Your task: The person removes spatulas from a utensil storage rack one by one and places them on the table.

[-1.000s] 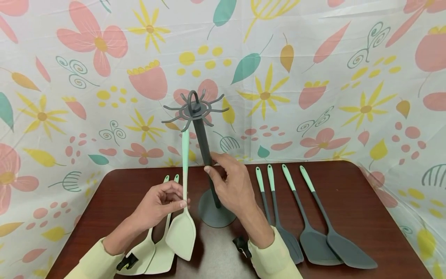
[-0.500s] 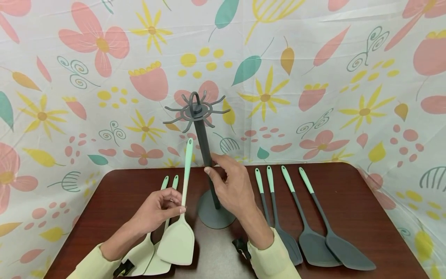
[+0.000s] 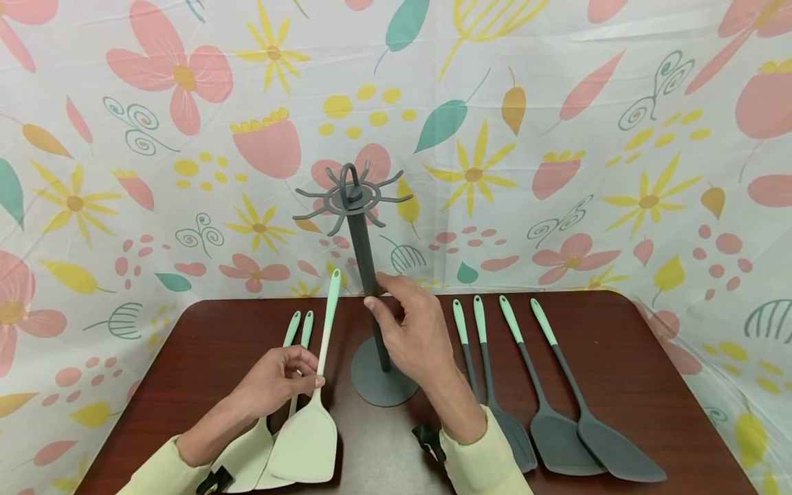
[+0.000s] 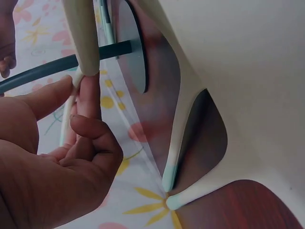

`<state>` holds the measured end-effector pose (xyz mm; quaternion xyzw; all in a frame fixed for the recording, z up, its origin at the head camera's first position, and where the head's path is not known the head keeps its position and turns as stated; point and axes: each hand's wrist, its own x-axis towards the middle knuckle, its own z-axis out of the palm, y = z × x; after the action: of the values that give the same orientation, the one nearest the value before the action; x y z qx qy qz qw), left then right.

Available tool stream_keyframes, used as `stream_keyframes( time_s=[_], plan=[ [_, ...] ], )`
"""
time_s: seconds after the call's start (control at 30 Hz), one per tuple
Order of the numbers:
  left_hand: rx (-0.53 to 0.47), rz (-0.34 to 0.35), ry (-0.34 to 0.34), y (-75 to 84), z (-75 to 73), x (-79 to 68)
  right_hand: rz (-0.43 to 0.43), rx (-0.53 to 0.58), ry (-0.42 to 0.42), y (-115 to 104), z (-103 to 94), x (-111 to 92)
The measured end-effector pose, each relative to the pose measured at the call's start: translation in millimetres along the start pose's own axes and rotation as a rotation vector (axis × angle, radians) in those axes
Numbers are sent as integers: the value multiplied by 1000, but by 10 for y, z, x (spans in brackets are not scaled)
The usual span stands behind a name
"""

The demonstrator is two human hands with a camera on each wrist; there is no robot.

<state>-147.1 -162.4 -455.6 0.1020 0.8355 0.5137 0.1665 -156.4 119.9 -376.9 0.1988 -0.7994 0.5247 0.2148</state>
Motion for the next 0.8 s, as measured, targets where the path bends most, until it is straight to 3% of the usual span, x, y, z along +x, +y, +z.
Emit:
stream_keyframes(
  time_s=[0.8],
  plan=[
    [28,-180,0,-64,11,-18,-7,22,-8,27,3,0]
  ],
)
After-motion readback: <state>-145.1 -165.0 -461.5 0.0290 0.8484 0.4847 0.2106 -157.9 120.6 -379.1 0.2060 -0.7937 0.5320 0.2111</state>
